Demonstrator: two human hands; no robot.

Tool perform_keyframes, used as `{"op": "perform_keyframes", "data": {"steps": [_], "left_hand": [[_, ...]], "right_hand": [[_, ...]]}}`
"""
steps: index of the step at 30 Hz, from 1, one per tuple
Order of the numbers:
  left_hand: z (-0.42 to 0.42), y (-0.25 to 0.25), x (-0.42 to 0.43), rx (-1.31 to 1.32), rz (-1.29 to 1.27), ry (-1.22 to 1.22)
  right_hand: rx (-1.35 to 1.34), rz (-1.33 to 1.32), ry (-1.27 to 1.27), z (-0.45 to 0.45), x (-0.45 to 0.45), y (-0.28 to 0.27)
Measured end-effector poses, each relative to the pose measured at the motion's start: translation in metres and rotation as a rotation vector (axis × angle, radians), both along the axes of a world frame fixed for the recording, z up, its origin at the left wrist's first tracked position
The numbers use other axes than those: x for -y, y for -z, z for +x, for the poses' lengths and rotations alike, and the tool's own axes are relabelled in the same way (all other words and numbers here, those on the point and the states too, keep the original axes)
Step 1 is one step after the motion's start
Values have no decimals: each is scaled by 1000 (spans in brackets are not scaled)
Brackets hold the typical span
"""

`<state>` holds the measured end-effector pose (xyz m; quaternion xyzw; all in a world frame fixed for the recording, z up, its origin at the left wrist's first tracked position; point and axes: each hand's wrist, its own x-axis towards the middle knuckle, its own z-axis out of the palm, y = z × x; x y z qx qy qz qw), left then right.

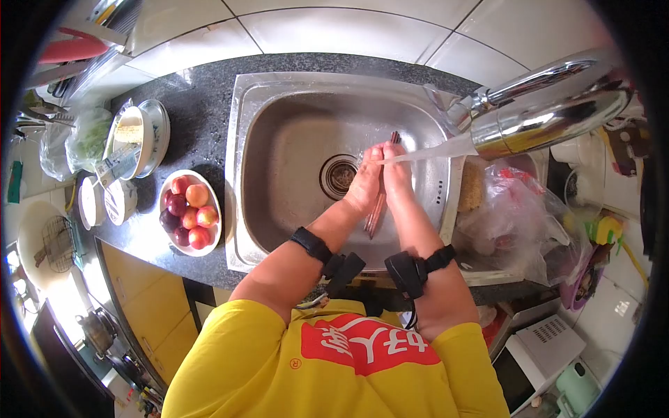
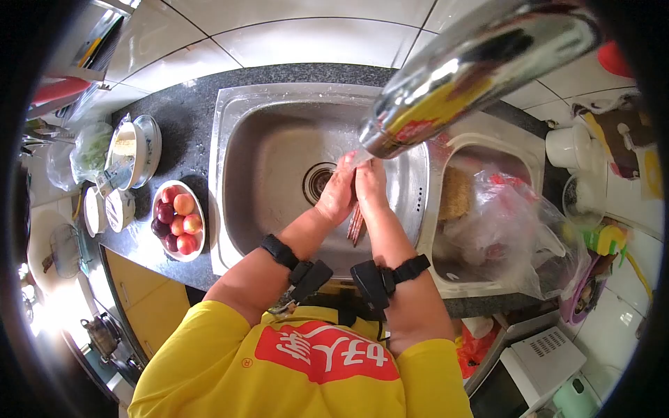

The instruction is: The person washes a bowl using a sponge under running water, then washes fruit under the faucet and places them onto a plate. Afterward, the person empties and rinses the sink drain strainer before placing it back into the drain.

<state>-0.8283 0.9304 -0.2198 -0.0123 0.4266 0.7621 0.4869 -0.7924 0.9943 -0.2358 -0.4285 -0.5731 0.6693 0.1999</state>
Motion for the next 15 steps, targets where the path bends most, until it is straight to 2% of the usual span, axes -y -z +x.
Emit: {"op": "perform_keyframes", "data": {"steps": [1, 3, 4, 5, 7, 8, 9, 10, 11, 12, 13, 15], "left_hand": [[1, -9, -2, 180, 83, -57], [-7, -20, 4, 411, 79, -100], [-14, -17, 8, 595, 127, -35], [-17, -7, 14, 693, 254, -10], [-21, -13, 17, 704, 274, 9], [-20, -13, 15, 674, 238, 29], [-19, -15, 9, 643, 208, 42], [-17, -20, 5, 636, 149, 34], [-16, -21, 4, 593, 202, 61], [-16, -22, 4, 419, 73, 72], [-16, -24, 3, 246, -57, 84], [-31, -6, 13, 79, -118, 196]], "right_hand": [[55, 134, -105, 0, -2, -15], [516, 456, -281, -8, 10, -59], [375, 631, -239, -9, 17, -48], [373, 628, -238, -10, 18, -46], [251, 1017, -357, -14, 16, -42], [120, 1198, -204, -15, 8, -36], [137, 1195, -204, -11, 1, -41], [147, 994, -214, -8, -3, -34], [158, 793, -223, -4, -8, -28], [187, 538, -333, 1, -15, -35], [191, 540, -338, 1, -15, -37], [-65, -70, -305, 2, -15, -45]]}}
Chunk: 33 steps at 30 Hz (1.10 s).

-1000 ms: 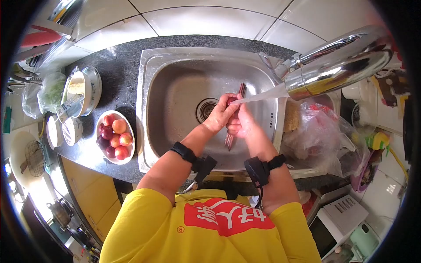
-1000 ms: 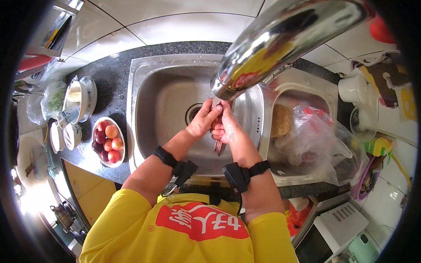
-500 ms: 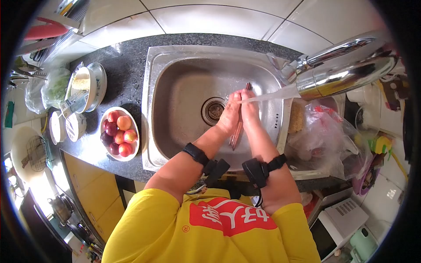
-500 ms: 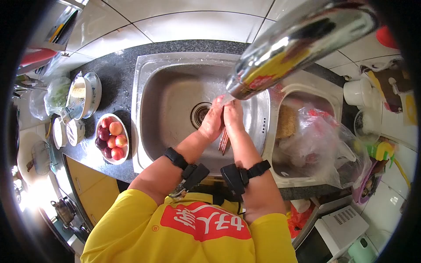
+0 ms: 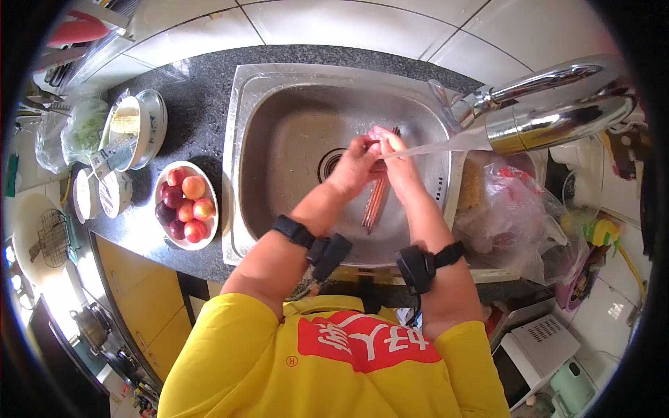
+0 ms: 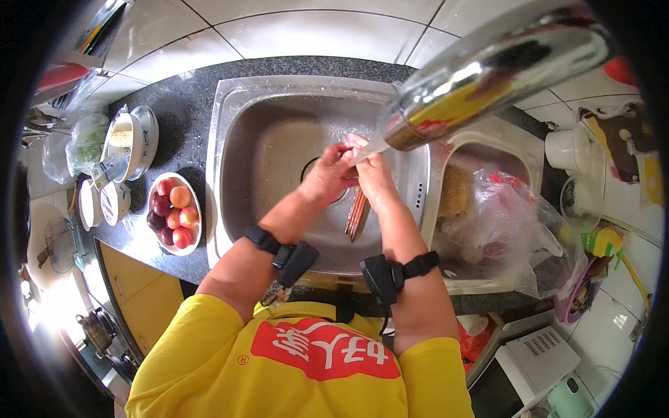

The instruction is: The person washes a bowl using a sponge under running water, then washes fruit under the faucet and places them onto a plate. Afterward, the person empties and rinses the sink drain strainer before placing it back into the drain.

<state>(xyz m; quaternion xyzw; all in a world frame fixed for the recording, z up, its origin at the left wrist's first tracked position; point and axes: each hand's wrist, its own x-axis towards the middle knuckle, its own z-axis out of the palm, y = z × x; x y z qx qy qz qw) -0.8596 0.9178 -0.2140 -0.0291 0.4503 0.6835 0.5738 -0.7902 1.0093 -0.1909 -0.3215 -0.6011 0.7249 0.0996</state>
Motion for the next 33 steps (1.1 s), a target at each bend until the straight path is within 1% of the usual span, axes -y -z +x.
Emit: {"op": "perform_keyframes", "data": {"steps": [1, 2, 4, 5, 6, 7, 8, 9, 10, 11, 12, 14, 15, 16, 17, 18, 20, 21, 22, 24, 25, 26, 28, 29, 30, 31, 32, 33], "left_hand": [[-8, -2, 6, -70, 15, -14], [-18, 0, 11, -261, -30, 43], [-32, -15, 20, -313, -88, 61], [-37, -19, 25, -315, -88, 65], [-41, -22, 30, -307, -141, 39], [-45, -25, 35, -299, -191, 9], [-47, -21, 43, -300, -188, 9], [-46, -10, 53, -241, -165, 28], [-43, 0, 61, -184, -142, 45], [-37, 10, 66, -204, -154, 79], [-33, 5, 64, -206, -152, 73], [-17, -8, 49, -573, -123, 291], [-9, -8, 38, -546, -22, 226], [-2, -8, 26, -519, 78, 160], [1, -8, 15, -602, 82, 144], [1, -11, 11, -600, 83, 142], [-1, -20, 3, -729, 3, 200], [-1, -20, 5, -875, -12, 183], [-3, -17, 8, -883, -14, 186], [-4, -14, 17, -984, -58, 68], [-4, -16, 21, -1116, -127, 54], [-6, -19, 26, -1122, -131, 53], [-11, -19, 37, -1269, -246, 150], [-11, -18, 43, -1406, -412, 311], [-11, -31, 47, -1369, -589, 571], [-8, -33, 51, -1483, -660, 717], [-5, -34, 56, -1585, -737, 871], [-4, -42, 60, -1594, -758, 991]], "right_hand": [[-36, -107, -40, -3, -1, -2], [-35, -113, -31, -9, 1, -2], [-92, -309, 103, -25, 8, -12], [-92, -335, 119, -32, 11, -17], [-125, -334, 69, -38, 14, -13], [-74, -323, -39, -36, 15, -11], [-23, -311, -147, -34, 15, -10], [-23, -307, -146, -31, 12, -10], [153, -46, -396, -26, 5, -8], [328, 222, -641, -21, -2, -7], [326, 227, -646, -14, -8, -1], [598, 495, -486, 4, -15, 11], [599, 501, -492, 10, -16, 9], [451, 64, -198, 16, -15, 5], [288, -369, 101, 22, -14, 2], [291, -366, 100, 26, -14, 3], [90, -614, 193, 32, -15, 4], [-3, -652, 173, 30, -13, 1], [-11, -656, 173, 28, -11, 2], [-23, -630, 109, 24, -7, 6], [-9, -660, 81, 21, -4, 8], [-15, -663, 77, 20, -2, 9], [250, -310, 65, 18, 2, 9], [248, 185, -80, 22, -1, 25], [266, 278, -109, 26, -4, 21], [278, 372, -141, 30, -4, 13], [291, 404, -102, 28, -5, -6], [297, 296, -60, 28, -11, -8]]}}
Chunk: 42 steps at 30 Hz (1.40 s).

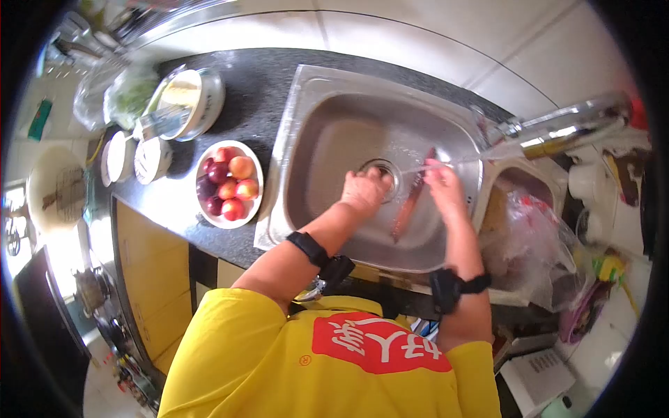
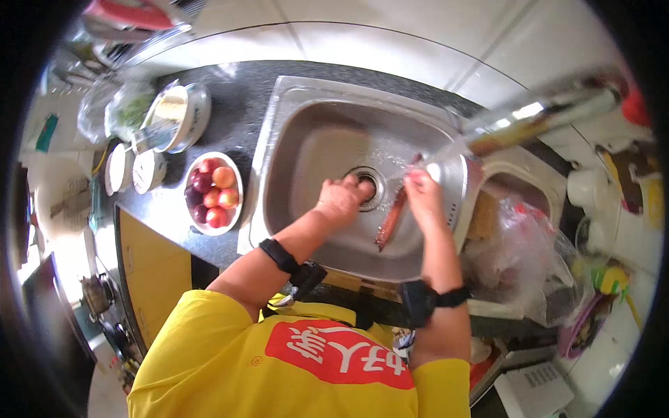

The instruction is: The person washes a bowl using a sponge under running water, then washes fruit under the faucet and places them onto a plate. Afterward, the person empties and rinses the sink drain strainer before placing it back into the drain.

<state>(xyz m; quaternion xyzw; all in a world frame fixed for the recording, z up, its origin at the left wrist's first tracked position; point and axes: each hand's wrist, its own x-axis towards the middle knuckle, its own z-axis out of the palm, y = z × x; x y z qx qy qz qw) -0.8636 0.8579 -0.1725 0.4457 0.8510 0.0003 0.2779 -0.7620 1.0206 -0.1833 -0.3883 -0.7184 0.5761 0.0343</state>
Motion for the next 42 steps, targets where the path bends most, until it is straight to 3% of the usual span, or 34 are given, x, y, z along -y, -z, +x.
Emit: {"op": "perform_keyframes", "data": {"steps": [2, 7, 10, 13, 15, 18, 20, 22, 25, 28, 30, 33, 42], "left_hand": [[3, -7, 11, 7, -107, 88], [-6, -26, 43, -21, -80, 155], [-15, -42, 66, -49, 85, 101], [-24, -63, 92, -256, 299, 88], [-33, -87, 112, -273, 486, -62], [-48, -111, 149, -365, 680, -167], [-53, -123, 176, -520, 666, -266], [-60, -103, 209, -575, 626, -392], [-59, -92, 245, -600, 544, -428], [-56, -80, 257, -597, 537, -455], [-56, -78, 258, -603, 597, -470], [-57, -76, 260, -544, 602, -449], [-58, -81, 265, -519, 571, -406]], "right_hand": [[-10, 116, -61, 3, -19, -8], [-193, -106, 47, -19, -27, -92], [-215, -177, 111, -29, -44, -102], [-212, -195, 136, -39, -48, -117], [-226, -274, 153, -39, -49, -112], [-237, -162, 195, -33, -33, -90], [-159, -59, 13, -20, -22, -51], [36, -103, -87, -8, 7, -15], [325, -117, -331, 7, 46, 20], [417, -125, -394, 10, 68, 46], [355, 290, -510, 7, 76, 60], [335, 489, -618, -7, 84, 67], [407, 444, -622, -24, 94, 72]]}}
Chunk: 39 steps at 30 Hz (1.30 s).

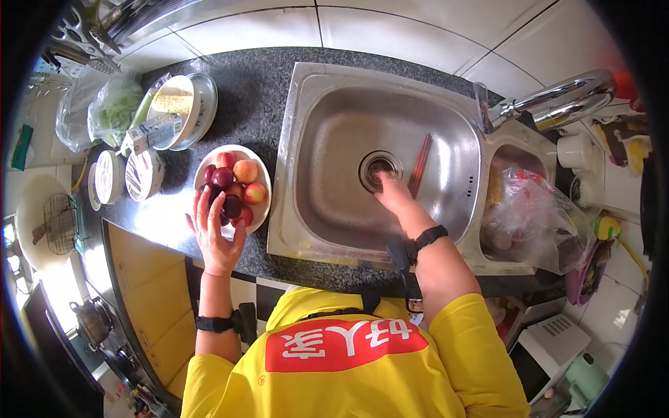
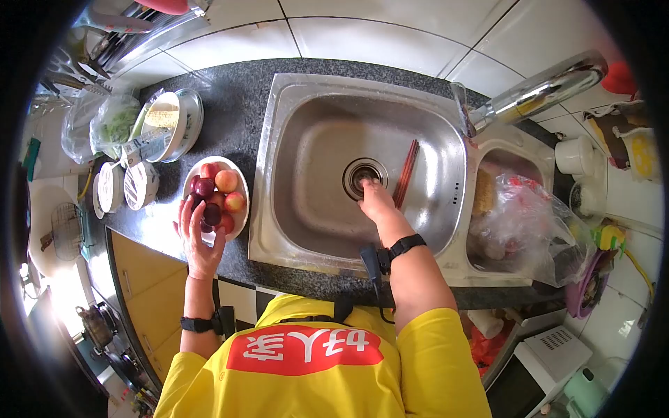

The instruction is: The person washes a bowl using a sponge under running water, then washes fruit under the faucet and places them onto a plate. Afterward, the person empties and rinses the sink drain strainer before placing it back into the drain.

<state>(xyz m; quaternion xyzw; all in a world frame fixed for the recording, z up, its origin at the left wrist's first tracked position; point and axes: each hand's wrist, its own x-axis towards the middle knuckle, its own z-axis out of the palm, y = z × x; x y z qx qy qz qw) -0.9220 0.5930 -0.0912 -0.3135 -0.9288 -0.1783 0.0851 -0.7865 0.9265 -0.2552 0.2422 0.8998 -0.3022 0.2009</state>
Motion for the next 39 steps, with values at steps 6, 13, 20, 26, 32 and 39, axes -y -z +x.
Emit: {"op": "perform_keyframes", "data": {"steps": [6, 13, 20, 26, 32, 39], "left_hand": [[-5, 2, -5, 5, -40, 17], [0, -12, -16, -25, -66, 58], [9, -40, -38, -203, 13, 110], [14, -57, -74, -235, 32, 241], [30, -50, -111, -157, -20, 331], [48, -44, -140, 49, -89, 411]], "right_hand": [[-170, 168, 15, -2, 2, -42], [-362, 375, -294, 16, -14, -20], [-302, 396, -230, 19, -16, -2], [-323, 275, -326, 17, -19, -10], [-273, 370, -365, 13, -19, -4], [-262, 402, -300, 15, -10, -19]]}}
